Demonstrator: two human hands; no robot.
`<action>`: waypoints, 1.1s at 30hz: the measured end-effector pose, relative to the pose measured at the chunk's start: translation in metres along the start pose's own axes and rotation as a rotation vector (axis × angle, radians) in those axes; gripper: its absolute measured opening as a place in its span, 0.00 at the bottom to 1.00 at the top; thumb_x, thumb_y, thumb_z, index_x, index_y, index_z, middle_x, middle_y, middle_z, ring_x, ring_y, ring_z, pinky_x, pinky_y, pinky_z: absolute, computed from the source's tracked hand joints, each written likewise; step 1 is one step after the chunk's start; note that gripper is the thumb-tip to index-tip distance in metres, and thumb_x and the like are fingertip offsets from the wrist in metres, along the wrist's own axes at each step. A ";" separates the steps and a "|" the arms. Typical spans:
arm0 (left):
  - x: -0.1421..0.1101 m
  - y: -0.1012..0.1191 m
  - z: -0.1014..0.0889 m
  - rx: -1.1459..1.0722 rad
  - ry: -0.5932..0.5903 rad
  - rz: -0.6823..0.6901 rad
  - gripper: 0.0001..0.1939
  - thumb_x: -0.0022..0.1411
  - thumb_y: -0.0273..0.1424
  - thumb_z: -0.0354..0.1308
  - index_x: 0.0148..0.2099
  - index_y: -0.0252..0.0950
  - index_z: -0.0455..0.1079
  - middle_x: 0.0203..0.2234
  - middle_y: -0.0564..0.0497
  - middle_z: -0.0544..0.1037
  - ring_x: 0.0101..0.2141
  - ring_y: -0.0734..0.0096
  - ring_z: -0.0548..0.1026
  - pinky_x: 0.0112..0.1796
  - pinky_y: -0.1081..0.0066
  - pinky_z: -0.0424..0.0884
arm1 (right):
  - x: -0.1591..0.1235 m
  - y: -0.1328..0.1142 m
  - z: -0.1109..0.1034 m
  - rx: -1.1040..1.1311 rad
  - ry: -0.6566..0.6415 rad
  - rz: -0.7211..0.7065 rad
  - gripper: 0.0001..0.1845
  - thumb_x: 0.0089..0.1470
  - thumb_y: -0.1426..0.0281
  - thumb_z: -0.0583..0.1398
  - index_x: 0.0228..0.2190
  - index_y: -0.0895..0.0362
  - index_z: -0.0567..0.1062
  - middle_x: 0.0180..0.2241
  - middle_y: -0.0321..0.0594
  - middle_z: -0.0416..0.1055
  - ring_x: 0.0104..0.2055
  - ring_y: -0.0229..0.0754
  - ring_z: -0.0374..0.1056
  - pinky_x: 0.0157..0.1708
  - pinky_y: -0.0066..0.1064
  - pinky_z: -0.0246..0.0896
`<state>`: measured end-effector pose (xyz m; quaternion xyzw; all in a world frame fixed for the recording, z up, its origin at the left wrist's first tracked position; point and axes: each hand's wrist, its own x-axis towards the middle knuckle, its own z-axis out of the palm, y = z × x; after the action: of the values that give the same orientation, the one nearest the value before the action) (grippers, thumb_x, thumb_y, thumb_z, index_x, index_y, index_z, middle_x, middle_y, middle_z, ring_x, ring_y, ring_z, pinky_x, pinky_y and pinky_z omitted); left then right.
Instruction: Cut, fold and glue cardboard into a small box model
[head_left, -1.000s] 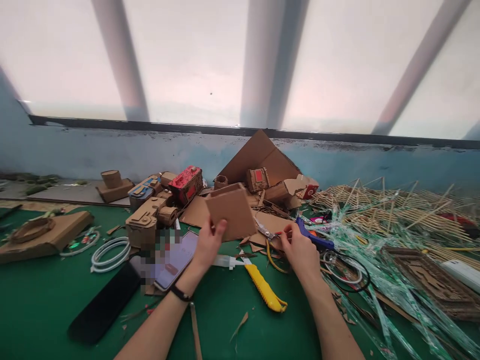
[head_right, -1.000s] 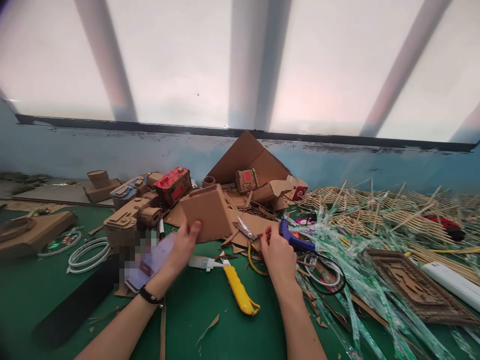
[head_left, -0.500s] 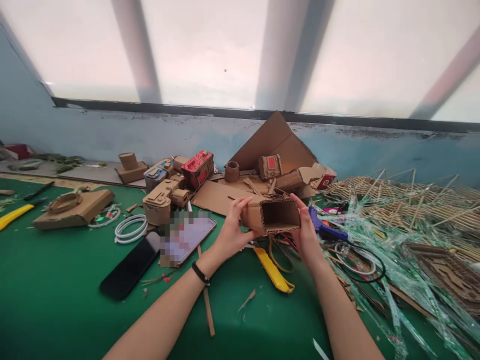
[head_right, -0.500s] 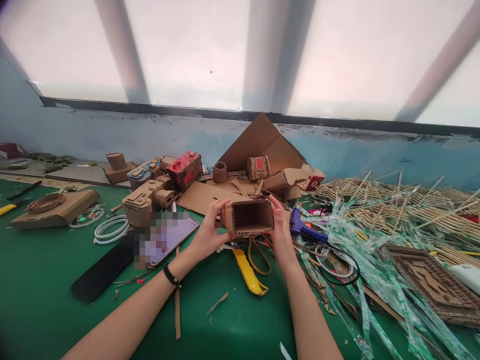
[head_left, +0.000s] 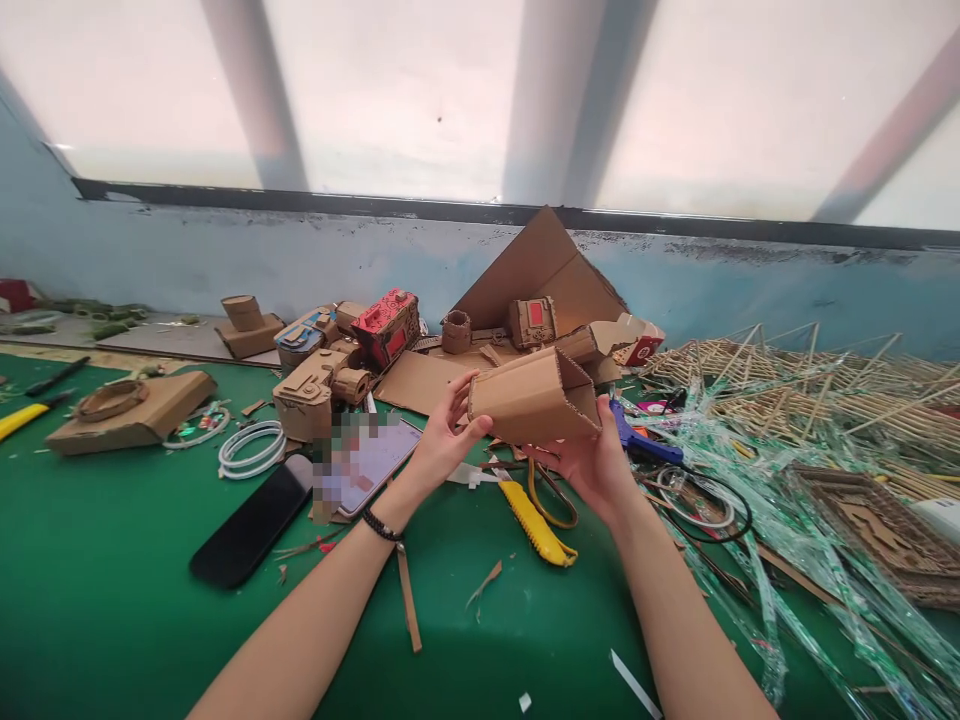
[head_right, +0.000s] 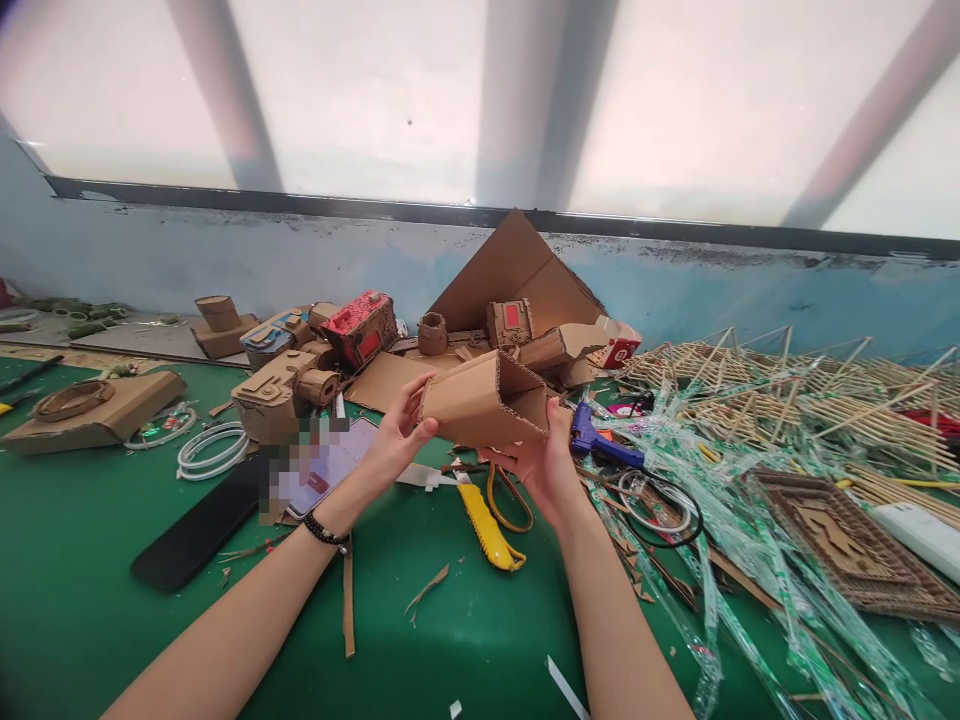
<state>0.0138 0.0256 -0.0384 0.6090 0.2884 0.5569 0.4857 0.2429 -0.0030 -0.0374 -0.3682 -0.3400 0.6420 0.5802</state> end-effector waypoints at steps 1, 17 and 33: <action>0.001 0.001 -0.001 0.004 0.035 0.007 0.43 0.60 0.54 0.72 0.70 0.42 0.67 0.70 0.37 0.70 0.69 0.45 0.69 0.62 0.59 0.73 | 0.001 0.001 0.000 -0.005 0.000 0.004 0.41 0.63 0.34 0.54 0.63 0.45 0.75 0.57 0.47 0.82 0.55 0.62 0.82 0.49 0.53 0.80; 0.022 0.024 -0.043 -0.647 0.549 -0.136 0.32 0.76 0.58 0.48 0.56 0.40 0.81 0.49 0.44 0.87 0.43 0.64 0.85 0.40 0.68 0.82 | 0.024 0.006 -0.040 -1.282 0.612 -0.653 0.24 0.68 0.59 0.54 0.56 0.58 0.76 0.54 0.54 0.81 0.61 0.58 0.73 0.68 0.56 0.57; 0.023 0.022 -0.051 -0.713 0.580 -0.154 0.32 0.73 0.61 0.51 0.55 0.41 0.79 0.42 0.45 0.87 0.41 0.62 0.85 0.39 0.65 0.83 | 0.078 -0.026 -0.040 -2.029 0.086 -0.249 0.45 0.64 0.49 0.62 0.74 0.53 0.59 0.66 0.56 0.73 0.78 0.67 0.47 0.72 0.70 0.35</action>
<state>-0.0348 0.0517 -0.0141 0.2001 0.2473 0.7310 0.6037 0.2858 0.0774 -0.0406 -0.6708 -0.7379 -0.0270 0.0692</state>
